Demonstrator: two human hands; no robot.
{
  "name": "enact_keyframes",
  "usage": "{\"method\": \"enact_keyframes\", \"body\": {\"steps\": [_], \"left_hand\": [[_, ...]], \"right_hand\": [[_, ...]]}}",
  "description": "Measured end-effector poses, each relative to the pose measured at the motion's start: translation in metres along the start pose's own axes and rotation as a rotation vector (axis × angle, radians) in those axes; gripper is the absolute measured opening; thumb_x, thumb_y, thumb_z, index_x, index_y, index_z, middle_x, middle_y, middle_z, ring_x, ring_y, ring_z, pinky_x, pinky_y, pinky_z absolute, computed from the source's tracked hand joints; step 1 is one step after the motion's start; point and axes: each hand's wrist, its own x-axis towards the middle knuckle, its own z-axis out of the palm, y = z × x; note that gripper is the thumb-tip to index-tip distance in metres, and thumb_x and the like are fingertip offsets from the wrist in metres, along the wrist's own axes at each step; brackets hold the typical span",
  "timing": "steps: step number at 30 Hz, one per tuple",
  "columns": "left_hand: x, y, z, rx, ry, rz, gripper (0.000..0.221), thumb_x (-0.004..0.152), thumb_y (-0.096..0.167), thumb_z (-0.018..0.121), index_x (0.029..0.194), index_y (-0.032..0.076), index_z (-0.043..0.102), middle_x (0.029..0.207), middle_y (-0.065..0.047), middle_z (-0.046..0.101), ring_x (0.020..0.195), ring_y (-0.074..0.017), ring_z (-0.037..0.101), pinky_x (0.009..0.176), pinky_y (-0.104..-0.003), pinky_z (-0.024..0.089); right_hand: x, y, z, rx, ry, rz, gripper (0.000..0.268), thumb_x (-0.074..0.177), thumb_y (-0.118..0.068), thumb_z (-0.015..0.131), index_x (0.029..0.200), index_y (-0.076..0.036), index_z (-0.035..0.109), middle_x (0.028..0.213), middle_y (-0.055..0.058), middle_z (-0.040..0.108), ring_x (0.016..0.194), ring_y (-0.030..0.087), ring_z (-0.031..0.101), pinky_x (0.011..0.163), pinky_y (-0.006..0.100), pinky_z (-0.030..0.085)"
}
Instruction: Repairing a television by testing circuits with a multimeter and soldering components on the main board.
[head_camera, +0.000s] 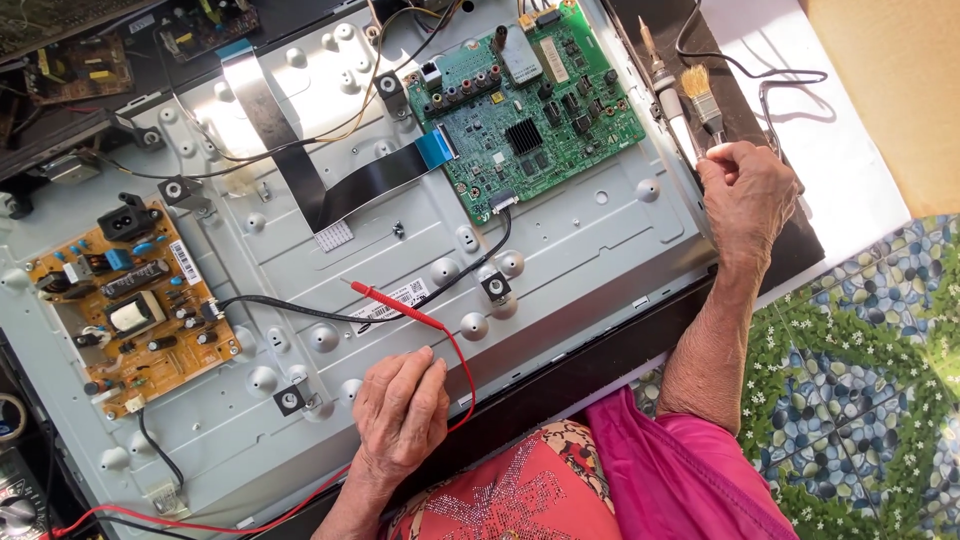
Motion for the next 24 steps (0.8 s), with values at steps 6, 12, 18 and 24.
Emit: {"method": "enact_keyframes", "body": {"steps": [6, 12, 18, 24], "left_hand": [[0.003, 0.001, -0.001, -0.011, -0.011, -0.005, 0.024, 0.103, 0.010, 0.049, 0.102, -0.002, 0.069, 0.105, -0.020, 0.068, 0.084, -0.0317, 0.068, 0.069, -0.041, 0.058], [0.005, -0.001, -0.002, -0.026, -0.010, 0.009, 0.017, 0.098, 0.000, 0.052, 0.101, -0.003, 0.069, 0.104, -0.020, 0.067, 0.081, -0.0306, 0.069, 0.067, -0.041, 0.057], [0.005, -0.002, -0.002, -0.019, -0.003, 0.006, 0.018, 0.097, -0.001, 0.051, 0.099, -0.003, 0.068, 0.104, -0.019, 0.067, 0.079, -0.0301, 0.068, 0.066, -0.040, 0.056], [0.005, -0.002, -0.002, -0.023, -0.003, 0.004, 0.020, 0.098, 0.000, 0.049, 0.100, -0.003, 0.069, 0.105, -0.019, 0.067, 0.080, -0.0298, 0.068, 0.068, -0.040, 0.056]], "right_hand": [[-0.004, 0.015, -0.005, -0.109, -0.132, 0.050, 0.015, 0.094, -0.015, 0.074, 0.106, -0.021, 0.080, 0.090, 0.000, 0.072, 0.084, 0.024, 0.068, 0.073, 0.052, 0.051], [-0.001, 0.014, -0.007, -0.175, -0.214, 0.072, 0.021, 0.094, -0.012, 0.065, 0.108, -0.016, 0.080, 0.091, 0.005, 0.076, 0.086, 0.027, 0.070, 0.073, 0.053, 0.054], [-0.004, 0.019, -0.008, -0.156, -0.235, 0.121, 0.020, 0.092, -0.014, 0.066, 0.108, -0.009, 0.076, 0.098, 0.010, 0.073, 0.094, 0.029, 0.068, 0.082, 0.053, 0.052], [-0.010, 0.026, -0.028, -0.029, -0.167, 0.121, 0.015, 0.103, 0.001, 0.062, 0.116, 0.002, 0.069, 0.095, 0.016, 0.073, 0.078, 0.027, 0.071, 0.067, 0.040, 0.059]]}}
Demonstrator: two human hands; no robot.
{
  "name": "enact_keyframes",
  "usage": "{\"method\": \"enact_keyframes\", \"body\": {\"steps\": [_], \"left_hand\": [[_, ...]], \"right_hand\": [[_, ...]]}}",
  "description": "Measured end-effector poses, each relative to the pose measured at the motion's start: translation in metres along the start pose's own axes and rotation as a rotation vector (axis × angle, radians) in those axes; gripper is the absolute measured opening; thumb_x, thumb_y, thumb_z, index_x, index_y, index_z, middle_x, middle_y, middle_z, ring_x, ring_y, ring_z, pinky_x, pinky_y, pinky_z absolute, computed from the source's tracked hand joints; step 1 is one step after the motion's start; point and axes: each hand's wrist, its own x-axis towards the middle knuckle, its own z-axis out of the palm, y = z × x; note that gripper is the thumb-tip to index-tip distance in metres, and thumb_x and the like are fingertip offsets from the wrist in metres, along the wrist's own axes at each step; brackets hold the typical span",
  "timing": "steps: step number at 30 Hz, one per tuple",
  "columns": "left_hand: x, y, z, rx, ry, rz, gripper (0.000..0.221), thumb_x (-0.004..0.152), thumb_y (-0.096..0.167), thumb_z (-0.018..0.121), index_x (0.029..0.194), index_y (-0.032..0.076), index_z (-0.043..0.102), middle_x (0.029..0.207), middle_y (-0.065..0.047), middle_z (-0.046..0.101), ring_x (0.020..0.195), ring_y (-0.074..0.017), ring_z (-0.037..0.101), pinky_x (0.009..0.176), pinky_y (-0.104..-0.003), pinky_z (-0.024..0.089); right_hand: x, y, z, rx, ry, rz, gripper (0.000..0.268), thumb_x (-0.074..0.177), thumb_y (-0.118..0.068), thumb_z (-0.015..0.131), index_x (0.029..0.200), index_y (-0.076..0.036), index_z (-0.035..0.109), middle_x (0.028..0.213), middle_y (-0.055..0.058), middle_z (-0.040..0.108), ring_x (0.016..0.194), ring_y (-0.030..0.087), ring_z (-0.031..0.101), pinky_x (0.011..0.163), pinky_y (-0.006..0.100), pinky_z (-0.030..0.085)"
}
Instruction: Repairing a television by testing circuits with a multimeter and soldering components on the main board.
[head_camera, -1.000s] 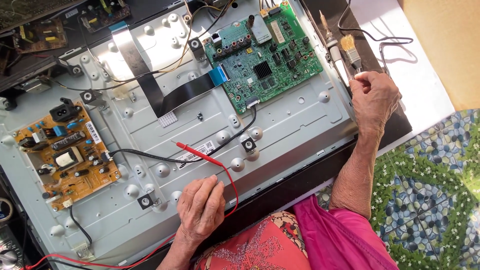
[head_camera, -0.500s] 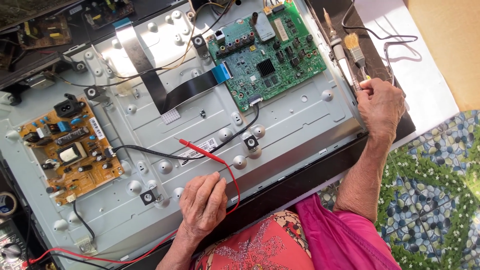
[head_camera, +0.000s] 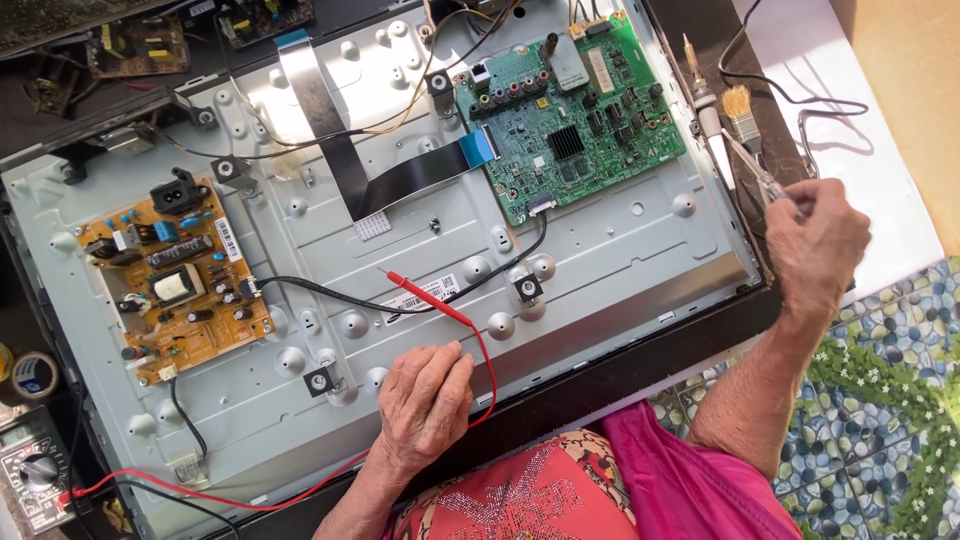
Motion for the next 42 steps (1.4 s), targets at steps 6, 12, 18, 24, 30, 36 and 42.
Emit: {"method": "enact_keyframes", "body": {"steps": [6, 12, 18, 24, 30, 36, 42], "left_hand": [[-0.001, 0.000, 0.000, -0.009, -0.008, -0.017, 0.021, 0.098, 0.001, 0.049, 0.101, -0.002, 0.069, 0.105, -0.018, 0.067, 0.080, -0.0291, 0.068, 0.069, -0.040, 0.054], [0.001, 0.000, 0.000, -0.013, -0.005, -0.014, 0.021, 0.098, 0.000, 0.048, 0.101, -0.003, 0.069, 0.104, -0.018, 0.066, 0.080, -0.0291, 0.067, 0.067, -0.039, 0.053], [0.002, 0.000, -0.001, -0.016, -0.005, -0.013, 0.022, 0.097, -0.001, 0.047, 0.101, -0.003, 0.068, 0.104, -0.018, 0.066, 0.081, -0.0301, 0.067, 0.068, -0.040, 0.054], [0.005, 0.000, -0.002, -0.018, -0.001, -0.018, 0.023, 0.098, 0.000, 0.046, 0.100, -0.003, 0.068, 0.104, -0.018, 0.066, 0.081, -0.0298, 0.067, 0.071, -0.041, 0.054], [0.006, -0.001, -0.003, -0.004, -0.007, -0.020, 0.022, 0.097, -0.001, 0.046, 0.099, -0.003, 0.068, 0.104, -0.018, 0.066, 0.082, -0.0293, 0.067, 0.071, -0.041, 0.054], [0.007, 0.000, -0.002, 0.001, -0.001, -0.019, 0.022, 0.096, -0.001, 0.047, 0.098, -0.003, 0.069, 0.102, -0.017, 0.066, 0.081, -0.0294, 0.067, 0.071, -0.040, 0.054], [0.007, -0.001, -0.002, -0.010, -0.004, -0.026, 0.022, 0.098, 0.001, 0.047, 0.098, -0.003, 0.069, 0.103, -0.017, 0.066, 0.081, -0.0295, 0.067, 0.070, -0.040, 0.055]], "right_hand": [[-0.032, -0.038, -0.045, 0.404, 0.309, -0.358, 0.009, 0.123, 0.013, 0.076, 0.129, 0.012, 0.068, 0.106, 0.021, 0.070, 0.088, 0.027, 0.070, 0.075, 0.035, 0.063], [-0.034, -0.109, -0.058, 0.933, 0.347, -0.378, 0.024, 0.117, -0.011, 0.082, 0.121, 0.002, 0.062, 0.099, 0.012, 0.061, 0.076, 0.021, 0.061, 0.061, 0.029, 0.050], [-0.002, -0.191, -0.038, 1.025, 0.287, -0.774, 0.012, 0.111, -0.003, 0.072, 0.115, -0.001, 0.060, 0.095, 0.012, 0.063, 0.074, 0.020, 0.058, 0.059, 0.028, 0.048], [0.012, -0.238, -0.031, 0.802, 0.307, -0.914, 0.010, 0.114, -0.011, 0.068, 0.113, -0.001, 0.068, 0.095, 0.014, 0.065, 0.073, 0.019, 0.061, 0.056, 0.029, 0.048], [0.006, -0.245, -0.017, 0.858, 0.232, -0.859, 0.020, 0.114, -0.020, 0.064, 0.114, 0.000, 0.064, 0.101, 0.014, 0.070, 0.075, 0.020, 0.065, 0.061, 0.029, 0.051], [0.008, -0.242, -0.008, 0.954, 0.241, -0.738, 0.026, 0.113, -0.027, 0.066, 0.116, -0.002, 0.063, 0.099, 0.009, 0.066, 0.071, 0.015, 0.058, 0.061, 0.027, 0.046], [0.017, -0.256, -0.004, 0.923, 0.171, -0.871, 0.024, 0.114, -0.026, 0.063, 0.118, -0.002, 0.065, 0.106, 0.014, 0.071, 0.080, 0.020, 0.068, 0.063, 0.028, 0.054]]}}
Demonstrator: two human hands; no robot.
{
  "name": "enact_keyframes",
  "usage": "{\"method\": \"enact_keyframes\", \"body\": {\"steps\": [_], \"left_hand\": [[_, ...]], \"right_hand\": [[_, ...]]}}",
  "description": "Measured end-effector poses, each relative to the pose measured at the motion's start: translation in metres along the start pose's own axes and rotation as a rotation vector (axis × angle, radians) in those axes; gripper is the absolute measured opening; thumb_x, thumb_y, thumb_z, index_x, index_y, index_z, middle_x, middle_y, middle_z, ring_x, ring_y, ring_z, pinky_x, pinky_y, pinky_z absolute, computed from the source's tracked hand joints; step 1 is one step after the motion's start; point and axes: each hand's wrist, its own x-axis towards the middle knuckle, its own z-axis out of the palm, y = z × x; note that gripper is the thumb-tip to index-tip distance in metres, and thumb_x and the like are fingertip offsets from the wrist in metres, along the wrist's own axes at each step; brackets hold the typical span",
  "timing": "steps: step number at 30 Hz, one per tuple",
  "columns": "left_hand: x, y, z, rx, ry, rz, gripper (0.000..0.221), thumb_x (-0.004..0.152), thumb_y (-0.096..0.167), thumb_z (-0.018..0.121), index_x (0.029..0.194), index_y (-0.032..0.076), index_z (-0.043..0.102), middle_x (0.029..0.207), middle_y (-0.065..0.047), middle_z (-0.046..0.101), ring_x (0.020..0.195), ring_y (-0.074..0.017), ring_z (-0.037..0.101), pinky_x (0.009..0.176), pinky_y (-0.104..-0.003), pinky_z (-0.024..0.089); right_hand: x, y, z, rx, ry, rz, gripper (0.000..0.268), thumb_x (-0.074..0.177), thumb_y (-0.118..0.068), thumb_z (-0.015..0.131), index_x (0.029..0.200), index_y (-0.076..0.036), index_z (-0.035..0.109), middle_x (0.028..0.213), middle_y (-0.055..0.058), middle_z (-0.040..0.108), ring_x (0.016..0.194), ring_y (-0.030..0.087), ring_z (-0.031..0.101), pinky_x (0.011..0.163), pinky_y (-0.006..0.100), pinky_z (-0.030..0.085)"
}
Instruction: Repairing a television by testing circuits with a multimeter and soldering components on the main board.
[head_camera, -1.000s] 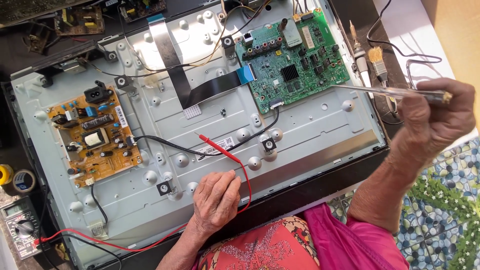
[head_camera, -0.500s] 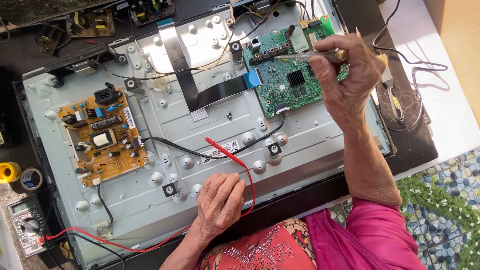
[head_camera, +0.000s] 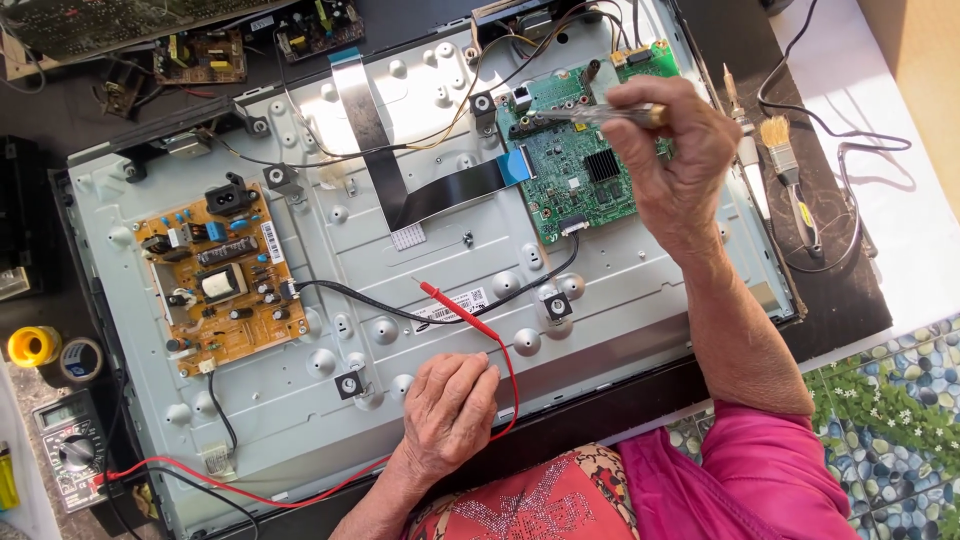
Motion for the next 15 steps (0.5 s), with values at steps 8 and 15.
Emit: {"method": "enact_keyframes", "body": {"steps": [8, 15], "left_hand": [[0.001, 0.000, -0.001, -0.003, -0.003, 0.000, 0.023, 0.099, 0.002, 0.046, 0.098, -0.003, 0.069, 0.102, -0.017, 0.066, 0.081, -0.0294, 0.067, 0.071, -0.041, 0.055], [0.001, 0.000, -0.001, 0.008, -0.004, -0.002, 0.024, 0.099, 0.002, 0.044, 0.098, -0.003, 0.068, 0.102, -0.017, 0.066, 0.081, -0.0291, 0.066, 0.071, -0.041, 0.055]], "right_hand": [[0.011, -0.020, 0.010, -0.056, -0.145, -0.024, 0.018, 0.112, -0.018, 0.068, 0.117, -0.001, 0.068, 0.104, 0.014, 0.066, 0.083, 0.020, 0.059, 0.068, 0.030, 0.048], [0.010, -0.016, 0.010, -0.053, -0.150, -0.029, 0.018, 0.112, -0.017, 0.068, 0.118, 0.000, 0.068, 0.104, 0.015, 0.066, 0.085, 0.022, 0.061, 0.068, 0.030, 0.048]]}}
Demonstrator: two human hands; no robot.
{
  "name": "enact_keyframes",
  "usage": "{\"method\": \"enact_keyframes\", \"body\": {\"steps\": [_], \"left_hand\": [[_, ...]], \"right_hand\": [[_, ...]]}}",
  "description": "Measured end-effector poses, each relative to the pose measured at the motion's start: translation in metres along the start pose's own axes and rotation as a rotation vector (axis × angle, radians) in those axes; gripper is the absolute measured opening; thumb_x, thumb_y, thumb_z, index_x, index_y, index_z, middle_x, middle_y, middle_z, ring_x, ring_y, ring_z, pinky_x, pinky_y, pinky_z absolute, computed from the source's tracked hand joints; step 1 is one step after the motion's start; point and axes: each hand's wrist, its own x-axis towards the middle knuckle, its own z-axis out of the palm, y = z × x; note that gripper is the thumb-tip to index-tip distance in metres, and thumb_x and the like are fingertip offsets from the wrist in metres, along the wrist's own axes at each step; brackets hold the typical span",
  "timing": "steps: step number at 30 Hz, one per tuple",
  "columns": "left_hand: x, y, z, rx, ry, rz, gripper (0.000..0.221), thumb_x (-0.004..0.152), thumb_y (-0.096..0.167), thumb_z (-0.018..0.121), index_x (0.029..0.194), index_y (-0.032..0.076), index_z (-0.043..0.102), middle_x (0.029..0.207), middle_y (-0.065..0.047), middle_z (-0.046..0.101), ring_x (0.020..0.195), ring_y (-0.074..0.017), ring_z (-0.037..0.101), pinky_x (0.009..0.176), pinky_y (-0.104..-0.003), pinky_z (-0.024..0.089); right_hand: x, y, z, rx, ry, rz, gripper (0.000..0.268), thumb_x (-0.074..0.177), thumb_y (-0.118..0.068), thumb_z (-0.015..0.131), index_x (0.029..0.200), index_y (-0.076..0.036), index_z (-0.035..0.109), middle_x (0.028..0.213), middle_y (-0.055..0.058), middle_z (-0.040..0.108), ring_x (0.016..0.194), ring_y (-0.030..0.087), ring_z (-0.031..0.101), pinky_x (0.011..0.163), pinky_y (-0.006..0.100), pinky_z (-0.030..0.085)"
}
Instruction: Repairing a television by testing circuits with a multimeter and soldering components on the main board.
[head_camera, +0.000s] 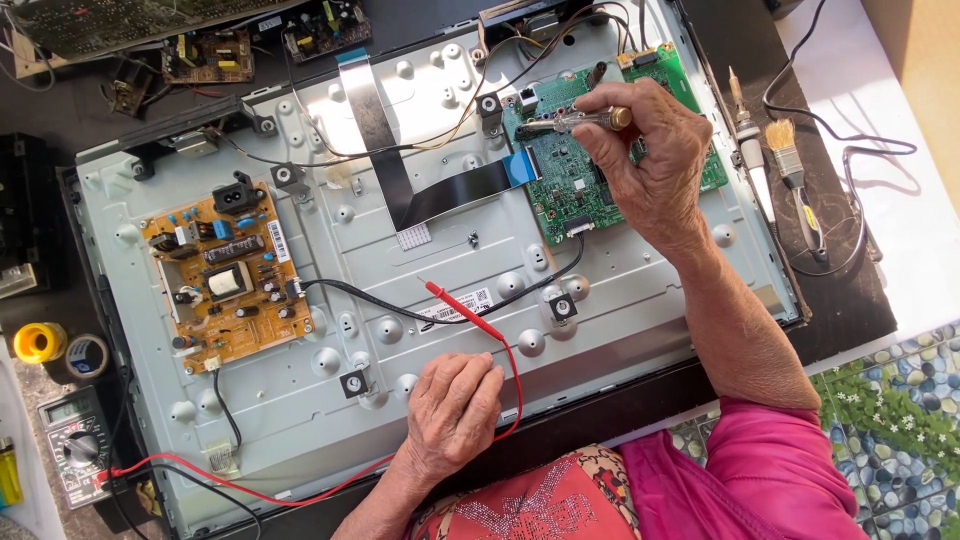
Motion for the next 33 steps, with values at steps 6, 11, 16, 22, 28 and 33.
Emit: {"method": "enact_keyframes", "body": {"steps": [6, 11, 16, 22, 28, 33], "left_hand": [[0.000, 0.000, -0.001, -0.011, -0.005, -0.001, 0.024, 0.099, 0.002, 0.044, 0.098, -0.003, 0.068, 0.102, -0.018, 0.066, 0.081, -0.0297, 0.066, 0.071, -0.041, 0.055], [0.001, 0.000, 0.000, -0.013, 0.007, 0.002, 0.020, 0.097, -0.001, 0.048, 0.097, -0.003, 0.068, 0.101, -0.017, 0.067, 0.080, -0.0292, 0.066, 0.069, -0.040, 0.054], [0.001, 0.000, 0.000, -0.011, -0.002, -0.004, 0.020, 0.097, -0.001, 0.048, 0.098, -0.002, 0.068, 0.102, -0.017, 0.066, 0.081, -0.0293, 0.067, 0.071, -0.040, 0.054], [0.000, 0.000, 0.001, 0.001, 0.002, 0.004, 0.018, 0.097, -0.001, 0.050, 0.098, -0.002, 0.068, 0.102, -0.017, 0.066, 0.081, -0.0296, 0.067, 0.069, -0.040, 0.053], [0.002, 0.001, 0.001, -0.002, 0.007, 0.012, 0.020, 0.097, -0.002, 0.048, 0.097, -0.003, 0.068, 0.100, -0.018, 0.067, 0.080, -0.0290, 0.067, 0.069, -0.040, 0.054], [0.003, 0.001, -0.002, 0.017, -0.001, 0.007, 0.022, 0.098, -0.001, 0.046, 0.097, -0.003, 0.068, 0.101, -0.017, 0.066, 0.081, -0.0289, 0.066, 0.071, -0.040, 0.054]], "right_hand": [[-0.001, -0.003, -0.002, 0.018, -0.006, 0.018, 0.019, 0.112, -0.019, 0.068, 0.118, -0.001, 0.068, 0.100, 0.012, 0.064, 0.083, 0.021, 0.057, 0.069, 0.031, 0.046], [-0.032, 0.005, -0.016, -0.018, 0.050, -0.002, 0.017, 0.113, -0.021, 0.062, 0.113, -0.004, 0.066, 0.090, 0.009, 0.068, 0.064, 0.014, 0.054, 0.055, 0.028, 0.041], [-0.063, -0.027, -0.031, 0.073, 0.182, 0.065, 0.016, 0.105, -0.019, 0.065, 0.099, -0.004, 0.062, 0.072, 0.004, 0.057, 0.059, 0.014, 0.045, 0.057, 0.030, 0.038], [-0.091, -0.019, -0.025, 0.113, 0.290, 0.162, 0.022, 0.109, -0.026, 0.062, 0.100, -0.006, 0.058, 0.077, 0.005, 0.059, 0.057, 0.011, 0.047, 0.052, 0.025, 0.036], [-0.096, -0.021, -0.009, 0.070, 0.331, 0.154, 0.024, 0.107, -0.026, 0.063, 0.101, -0.003, 0.060, 0.077, 0.007, 0.059, 0.059, 0.013, 0.046, 0.054, 0.028, 0.033], [-0.087, -0.031, -0.006, 0.107, 0.170, 0.065, 0.023, 0.105, -0.023, 0.065, 0.106, 0.000, 0.062, 0.089, 0.012, 0.065, 0.074, 0.022, 0.055, 0.070, 0.035, 0.043]]}}
